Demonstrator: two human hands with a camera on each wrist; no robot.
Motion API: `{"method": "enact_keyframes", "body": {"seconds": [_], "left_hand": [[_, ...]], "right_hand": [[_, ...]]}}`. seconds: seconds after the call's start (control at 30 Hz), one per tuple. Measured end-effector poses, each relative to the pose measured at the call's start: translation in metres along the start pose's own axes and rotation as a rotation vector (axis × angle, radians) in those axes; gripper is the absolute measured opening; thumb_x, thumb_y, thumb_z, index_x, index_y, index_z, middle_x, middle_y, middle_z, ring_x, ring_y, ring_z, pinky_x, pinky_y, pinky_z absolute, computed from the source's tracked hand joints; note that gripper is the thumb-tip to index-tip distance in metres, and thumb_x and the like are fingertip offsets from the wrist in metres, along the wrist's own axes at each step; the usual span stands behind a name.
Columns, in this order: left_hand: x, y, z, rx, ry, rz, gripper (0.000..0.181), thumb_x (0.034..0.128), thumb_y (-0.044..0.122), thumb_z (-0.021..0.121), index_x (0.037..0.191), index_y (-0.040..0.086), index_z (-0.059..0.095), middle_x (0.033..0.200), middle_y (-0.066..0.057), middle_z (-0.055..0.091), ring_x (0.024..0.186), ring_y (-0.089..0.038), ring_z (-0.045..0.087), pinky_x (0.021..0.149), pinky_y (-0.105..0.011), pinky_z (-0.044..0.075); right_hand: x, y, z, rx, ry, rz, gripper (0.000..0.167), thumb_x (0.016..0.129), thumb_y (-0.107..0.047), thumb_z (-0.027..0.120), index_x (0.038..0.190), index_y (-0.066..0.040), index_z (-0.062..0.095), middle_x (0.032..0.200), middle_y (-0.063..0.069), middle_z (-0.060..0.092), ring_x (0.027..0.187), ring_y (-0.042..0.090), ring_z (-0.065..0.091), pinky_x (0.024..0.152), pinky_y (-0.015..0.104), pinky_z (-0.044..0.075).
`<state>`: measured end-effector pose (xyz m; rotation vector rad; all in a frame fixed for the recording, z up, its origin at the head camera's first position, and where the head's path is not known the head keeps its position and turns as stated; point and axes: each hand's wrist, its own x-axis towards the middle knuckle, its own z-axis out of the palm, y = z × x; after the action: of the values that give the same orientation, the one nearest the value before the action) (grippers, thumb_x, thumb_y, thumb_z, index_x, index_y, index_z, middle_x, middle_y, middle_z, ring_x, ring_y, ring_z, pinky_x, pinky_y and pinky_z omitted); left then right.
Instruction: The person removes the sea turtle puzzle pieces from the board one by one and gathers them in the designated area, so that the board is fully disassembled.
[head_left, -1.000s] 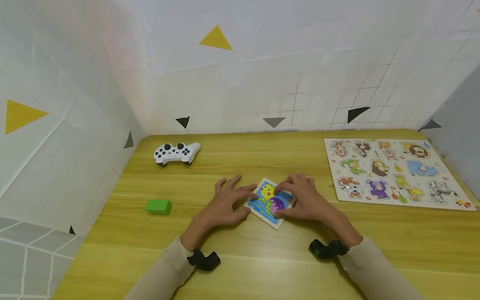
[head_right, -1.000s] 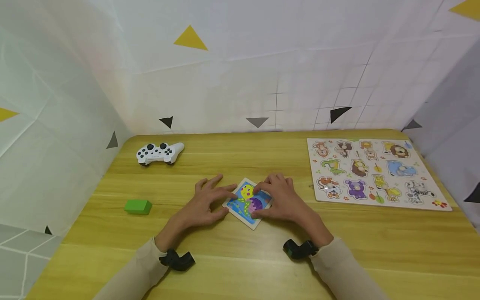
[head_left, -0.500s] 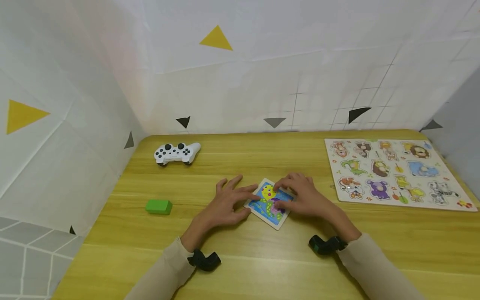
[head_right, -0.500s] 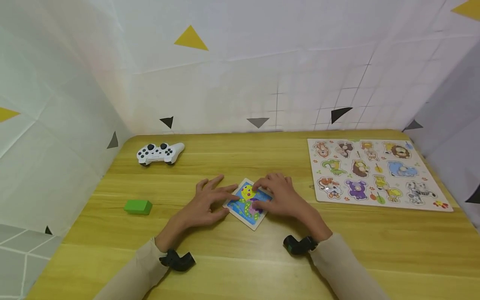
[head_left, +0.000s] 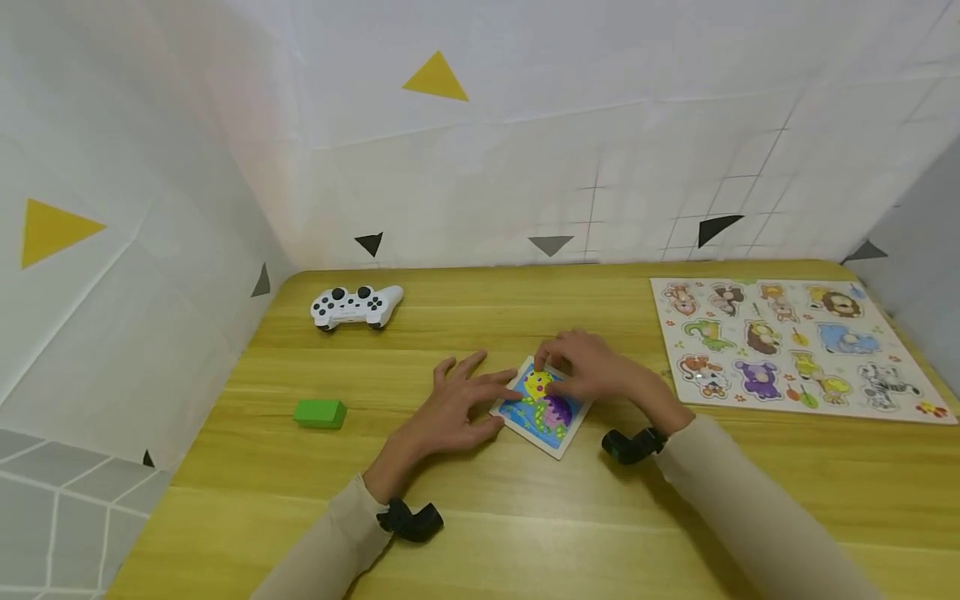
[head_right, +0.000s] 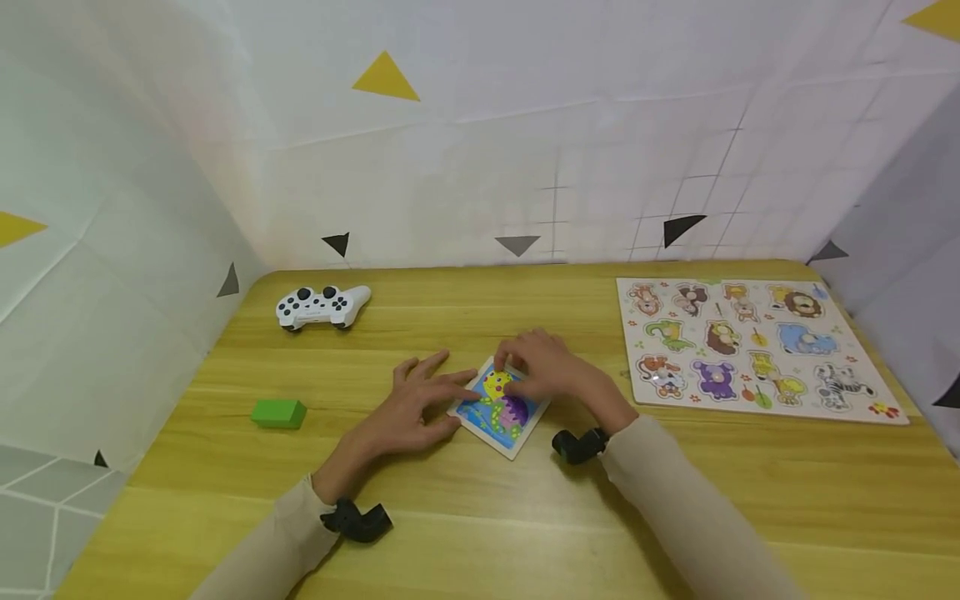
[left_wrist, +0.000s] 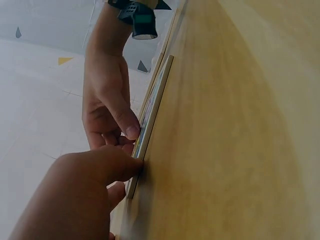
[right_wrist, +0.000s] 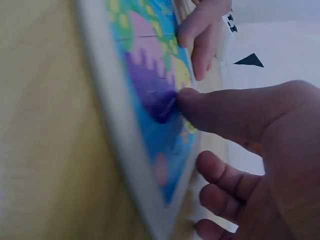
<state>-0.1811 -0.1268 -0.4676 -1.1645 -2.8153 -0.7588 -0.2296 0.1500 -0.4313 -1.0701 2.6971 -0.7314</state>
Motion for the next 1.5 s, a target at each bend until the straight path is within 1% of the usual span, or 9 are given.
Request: {"method": "enact_keyframes", "body": {"seconds": [0.13,0.27,0.4,0.6,0.9,1.07,1.23,1.4,1.5], "left_hand": [[0.001,0.0,-0.001,-0.006,-0.013,-0.011,0.038,0.0948,0.037,0.058,0.132,0.039,0.066,0.157,0.013,0.047,0.157,-0.038,0.02,0.116,-0.067,0.007],[0.002,0.001,0.0,-0.012,-0.02,-0.014,0.038,0.0945,0.037,0.058,0.132,0.039,0.066,0.158,0.012,0.047,0.157,-0.038,0.019,0.117,-0.066,0.006],[0.003,0.002,0.0,-0.01,-0.023,-0.015,0.037,0.0952,0.04,0.059,0.131,0.039,0.067,0.158,0.012,0.047,0.157,-0.038,0.019,0.117,-0.067,0.007],[0.003,0.002,-0.001,0.003,-0.022,-0.01,0.037,0.0953,0.041,0.061,0.132,0.038,0.067,0.157,0.012,0.048,0.157,-0.039,0.02,0.116,-0.068,0.008],[0.003,0.001,-0.002,0.023,-0.029,-0.005,0.037,0.096,0.046,0.061,0.132,0.039,0.066,0.159,0.012,0.045,0.157,-0.04,0.02,0.116,-0.068,0.009],[0.002,0.001,-0.002,0.016,-0.046,-0.003,0.038,0.0963,0.047,0.062,0.133,0.039,0.065,0.161,0.013,0.042,0.157,-0.04,0.018,0.117,-0.068,0.007],[0.002,0.001,-0.002,0.007,-0.049,-0.002,0.038,0.0959,0.047,0.063,0.133,0.038,0.065,0.161,0.012,0.042,0.157,-0.04,0.018,0.117,-0.068,0.007],[0.001,0.002,-0.002,0.002,-0.049,0.002,0.038,0.0961,0.048,0.062,0.132,0.039,0.065,0.161,0.012,0.042,0.157,-0.04,0.017,0.117,-0.068,0.006],[0.001,0.001,-0.002,0.003,-0.048,0.005,0.038,0.0961,0.048,0.063,0.133,0.039,0.065,0.161,0.012,0.042,0.157,-0.04,0.017,0.117,-0.068,0.006]], "right_hand": [[0.008,-0.001,-0.008,-0.021,-0.076,-0.008,0.028,0.085,-0.023,0.08,0.109,-0.016,0.068,0.101,0.009,0.067,0.096,0.026,0.056,0.084,0.044,0.041],[0.012,-0.005,-0.013,-0.025,-0.141,0.027,0.029,0.085,-0.024,0.081,0.109,-0.018,0.067,0.105,0.009,0.065,0.099,0.026,0.055,0.085,0.044,0.041],[0.015,-0.009,-0.016,-0.022,-0.168,0.046,0.029,0.084,-0.024,0.081,0.108,-0.017,0.066,0.106,0.009,0.064,0.099,0.027,0.053,0.083,0.042,0.04],[0.02,-0.015,-0.019,-0.039,-0.199,0.065,0.029,0.082,-0.023,0.082,0.106,-0.016,0.066,0.101,0.008,0.061,0.094,0.025,0.048,0.08,0.04,0.037],[0.027,-0.016,-0.021,-0.039,-0.245,0.106,0.03,0.081,-0.022,0.083,0.105,-0.018,0.066,0.105,0.007,0.062,0.098,0.026,0.048,0.082,0.044,0.038],[0.031,-0.013,-0.022,-0.003,-0.284,0.126,0.03,0.081,-0.021,0.083,0.106,-0.019,0.066,0.107,0.005,0.062,0.1,0.025,0.047,0.084,0.042,0.037],[0.034,-0.011,-0.023,0.061,-0.318,0.117,0.032,0.081,-0.018,0.083,0.106,-0.015,0.064,0.106,0.005,0.063,0.1,0.024,0.047,0.086,0.041,0.037],[0.036,-0.013,-0.024,0.106,-0.345,0.122,0.033,0.081,-0.014,0.083,0.107,-0.011,0.063,0.098,0.007,0.058,0.095,0.023,0.045,0.083,0.037,0.035],[0.035,-0.014,-0.024,0.134,-0.35,0.127,0.033,0.082,-0.011,0.083,0.108,-0.01,0.062,0.097,0.007,0.056,0.095,0.023,0.044,0.081,0.035,0.036]]}}
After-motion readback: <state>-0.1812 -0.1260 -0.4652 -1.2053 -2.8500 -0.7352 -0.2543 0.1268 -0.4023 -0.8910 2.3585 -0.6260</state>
